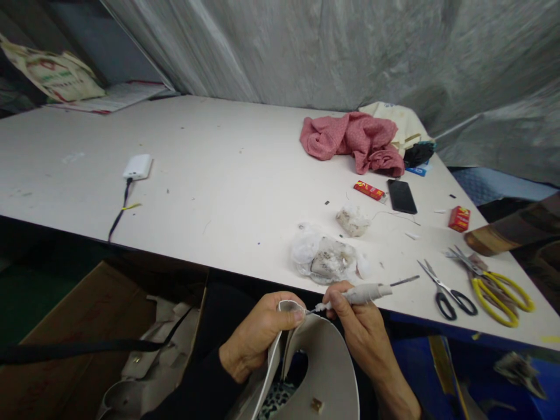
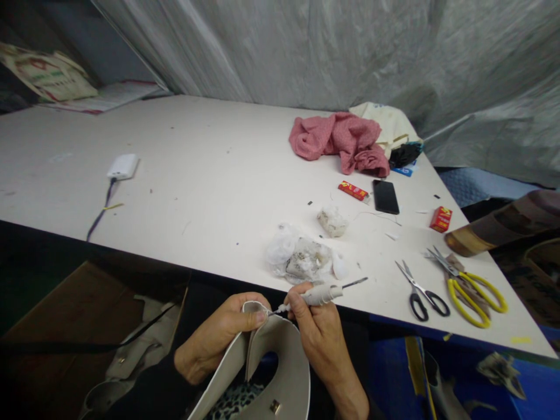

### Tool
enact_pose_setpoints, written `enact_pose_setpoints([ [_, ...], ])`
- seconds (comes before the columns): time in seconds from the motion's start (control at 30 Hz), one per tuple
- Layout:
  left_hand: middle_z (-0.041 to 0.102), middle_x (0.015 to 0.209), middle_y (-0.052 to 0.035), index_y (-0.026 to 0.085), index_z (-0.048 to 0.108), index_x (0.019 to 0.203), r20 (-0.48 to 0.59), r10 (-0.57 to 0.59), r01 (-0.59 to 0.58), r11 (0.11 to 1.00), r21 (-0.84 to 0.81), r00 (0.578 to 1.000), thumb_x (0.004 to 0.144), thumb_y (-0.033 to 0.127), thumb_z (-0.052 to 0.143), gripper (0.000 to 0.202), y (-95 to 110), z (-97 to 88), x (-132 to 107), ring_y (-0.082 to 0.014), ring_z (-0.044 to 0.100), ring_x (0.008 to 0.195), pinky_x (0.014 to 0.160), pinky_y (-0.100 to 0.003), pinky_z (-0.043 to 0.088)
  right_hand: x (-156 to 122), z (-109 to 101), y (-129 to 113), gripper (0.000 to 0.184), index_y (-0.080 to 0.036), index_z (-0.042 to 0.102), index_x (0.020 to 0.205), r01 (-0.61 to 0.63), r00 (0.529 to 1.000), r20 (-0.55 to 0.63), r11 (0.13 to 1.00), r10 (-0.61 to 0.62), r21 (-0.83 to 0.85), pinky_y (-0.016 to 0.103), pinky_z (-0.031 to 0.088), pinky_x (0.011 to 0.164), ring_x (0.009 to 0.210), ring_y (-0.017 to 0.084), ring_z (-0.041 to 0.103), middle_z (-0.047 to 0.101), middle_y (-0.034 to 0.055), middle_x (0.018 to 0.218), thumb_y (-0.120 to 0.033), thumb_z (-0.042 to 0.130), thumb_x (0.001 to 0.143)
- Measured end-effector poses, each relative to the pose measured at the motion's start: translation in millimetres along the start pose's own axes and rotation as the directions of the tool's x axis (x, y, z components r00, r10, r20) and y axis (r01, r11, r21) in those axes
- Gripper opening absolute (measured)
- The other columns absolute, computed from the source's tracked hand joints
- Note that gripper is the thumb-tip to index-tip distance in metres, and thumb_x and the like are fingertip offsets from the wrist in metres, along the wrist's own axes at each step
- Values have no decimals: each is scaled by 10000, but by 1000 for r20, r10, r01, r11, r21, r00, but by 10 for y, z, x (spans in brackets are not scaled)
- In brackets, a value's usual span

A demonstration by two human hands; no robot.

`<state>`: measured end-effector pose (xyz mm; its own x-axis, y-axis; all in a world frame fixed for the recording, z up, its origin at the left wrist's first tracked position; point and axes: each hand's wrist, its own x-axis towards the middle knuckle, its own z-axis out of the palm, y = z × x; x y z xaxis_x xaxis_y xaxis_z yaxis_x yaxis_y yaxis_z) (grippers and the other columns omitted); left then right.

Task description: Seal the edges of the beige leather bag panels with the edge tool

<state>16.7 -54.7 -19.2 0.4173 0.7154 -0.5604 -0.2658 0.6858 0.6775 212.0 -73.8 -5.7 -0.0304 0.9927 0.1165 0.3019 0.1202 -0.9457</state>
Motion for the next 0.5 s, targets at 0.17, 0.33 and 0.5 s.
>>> enact_pose_setpoints([
  [0.17,630,641,-11,121,699,764,2,19,-19,999,-33,1000,583,382,959,410,-30,-38,-8,-118,496,576,565,-236,354,-126,-51,-28,244,-227,664,854,201,976,96,979,-196,-40,283,473,701,725,163,616,656,-2,776,-302,558,1060],
  [0.33,618,629,-3,119,695,756,-11,29,-30,999,-30,1000,583,341,956,384,-39,-70,-27,-110,492,567,561,-230,370,-263,-245,-47,80,-248,703,958,391,903,229,917,-364,-84,317,496,740,770,183,657,733,7,859,-198,657,1002],
  [0.5,617,619,1,122,689,770,-3,63,-63,997,49,998,596,347,951,386,-39,-74,-85,-103,494,550,533,-216,354,-373,-299,40,164,-268,723,1012,217,957,-192,976,-216,-14,295,559,742,803,178,703,749,13,875,-253,567,1059],
])
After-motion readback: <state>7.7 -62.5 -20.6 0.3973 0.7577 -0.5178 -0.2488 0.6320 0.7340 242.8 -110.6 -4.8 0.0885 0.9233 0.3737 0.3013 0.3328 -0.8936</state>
